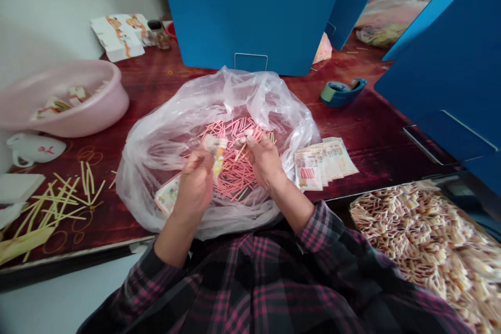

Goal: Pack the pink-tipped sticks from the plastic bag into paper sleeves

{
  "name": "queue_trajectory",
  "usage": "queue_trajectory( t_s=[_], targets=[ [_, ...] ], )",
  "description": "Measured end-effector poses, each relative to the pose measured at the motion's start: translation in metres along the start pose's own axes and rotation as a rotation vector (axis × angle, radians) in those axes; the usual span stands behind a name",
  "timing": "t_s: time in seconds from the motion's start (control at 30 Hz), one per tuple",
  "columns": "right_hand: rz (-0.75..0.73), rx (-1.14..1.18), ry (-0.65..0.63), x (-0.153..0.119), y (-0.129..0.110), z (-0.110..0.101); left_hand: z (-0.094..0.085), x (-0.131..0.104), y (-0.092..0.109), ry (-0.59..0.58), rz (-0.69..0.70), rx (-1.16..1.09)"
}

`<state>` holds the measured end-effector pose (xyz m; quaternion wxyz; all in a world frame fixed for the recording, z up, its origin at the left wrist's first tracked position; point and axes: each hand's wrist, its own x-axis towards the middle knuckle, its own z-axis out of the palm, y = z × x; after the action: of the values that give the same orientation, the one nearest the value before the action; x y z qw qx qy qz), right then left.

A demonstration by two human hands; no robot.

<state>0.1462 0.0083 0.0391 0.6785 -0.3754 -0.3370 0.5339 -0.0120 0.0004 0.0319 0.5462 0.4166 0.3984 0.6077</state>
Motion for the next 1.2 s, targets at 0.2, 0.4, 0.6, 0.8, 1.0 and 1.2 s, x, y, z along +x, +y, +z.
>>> queue_trajectory(
  t_s=[0.2,0.4,0.6,0.8,1.0,1.2],
  targets=[
    [-0.016,-0.008,0.036,-0.008,0.005,0.019,0.017,-0.006,-0.019,-0.07,-0.182,0.056],
    [0.085,0.017,-0.058,-0.021,0.009,0.017,0.017,-0.008,-0.025,-0.066,-0.221,0.014],
    [-0.074,-0.187,-0.019,-0.007,0.005,-0.009,0.002,-0.005,-0.017,-0.039,-0.129,-0.012],
    [-0.15,-0.753,-0.091,-0.008,0.022,-0.04,-0.015,0.004,-0.014,-0.022,-0.045,-0.052],
    [-0.262,-0.934,-0.113,0.004,0.006,-0.05,-0.019,0.004,-0.012,0.007,-0.046,-0.128],
    [-0.092,-1.495,-0.242,0.008,-0.002,-0.042,-0.02,0.009,-0.019,0.026,-0.099,-0.038]
  ],
)
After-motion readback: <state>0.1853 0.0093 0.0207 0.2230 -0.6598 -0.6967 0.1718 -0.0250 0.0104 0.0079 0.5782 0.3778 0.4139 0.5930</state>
